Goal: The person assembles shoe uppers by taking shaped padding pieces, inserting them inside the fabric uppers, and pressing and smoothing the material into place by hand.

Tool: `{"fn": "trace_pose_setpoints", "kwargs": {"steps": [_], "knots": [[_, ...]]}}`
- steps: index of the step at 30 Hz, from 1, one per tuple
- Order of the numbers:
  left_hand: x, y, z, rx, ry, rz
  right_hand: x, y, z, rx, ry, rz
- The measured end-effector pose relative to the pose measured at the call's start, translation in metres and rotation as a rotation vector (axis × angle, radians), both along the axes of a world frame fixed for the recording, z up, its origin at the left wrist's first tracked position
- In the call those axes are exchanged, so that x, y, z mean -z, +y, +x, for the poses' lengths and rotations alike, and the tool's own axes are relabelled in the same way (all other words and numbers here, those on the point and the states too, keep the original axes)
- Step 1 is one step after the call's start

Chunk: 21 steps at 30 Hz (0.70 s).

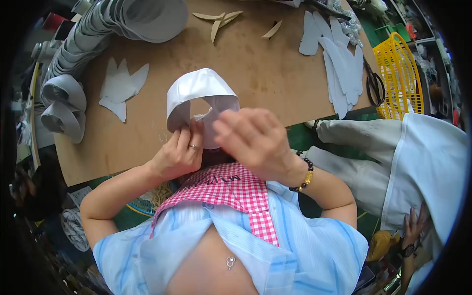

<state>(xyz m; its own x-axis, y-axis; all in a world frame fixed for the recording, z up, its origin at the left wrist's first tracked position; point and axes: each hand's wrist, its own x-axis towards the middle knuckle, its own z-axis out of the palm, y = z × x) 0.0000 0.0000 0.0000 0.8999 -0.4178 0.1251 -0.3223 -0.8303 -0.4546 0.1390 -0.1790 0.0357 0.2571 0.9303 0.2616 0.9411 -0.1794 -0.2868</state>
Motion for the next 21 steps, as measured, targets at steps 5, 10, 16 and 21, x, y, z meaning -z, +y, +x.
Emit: {"fn": "trace_pose_setpoints", "kwargs": {"steps": [5, 10, 16, 21], "knots": [[-0.017, 0.023, 0.012, -0.052, 0.075, -0.426, 0.05, 0.016, -0.006, -0.214, -0.262, 0.134], [-0.063, 0.024, 0.047, -0.2, 0.352, -0.31, 0.025, 0.007, 0.019, -0.346, -0.247, 0.19], [-0.057, 0.007, 0.083, -0.192, 0.338, -0.211, 0.021, -0.01, 0.044, -0.31, -0.365, 0.071], [-0.054, 0.006, 0.078, -0.23, 0.369, -0.157, 0.005, 0.0, 0.025, -0.117, -0.077, -0.159]]}}
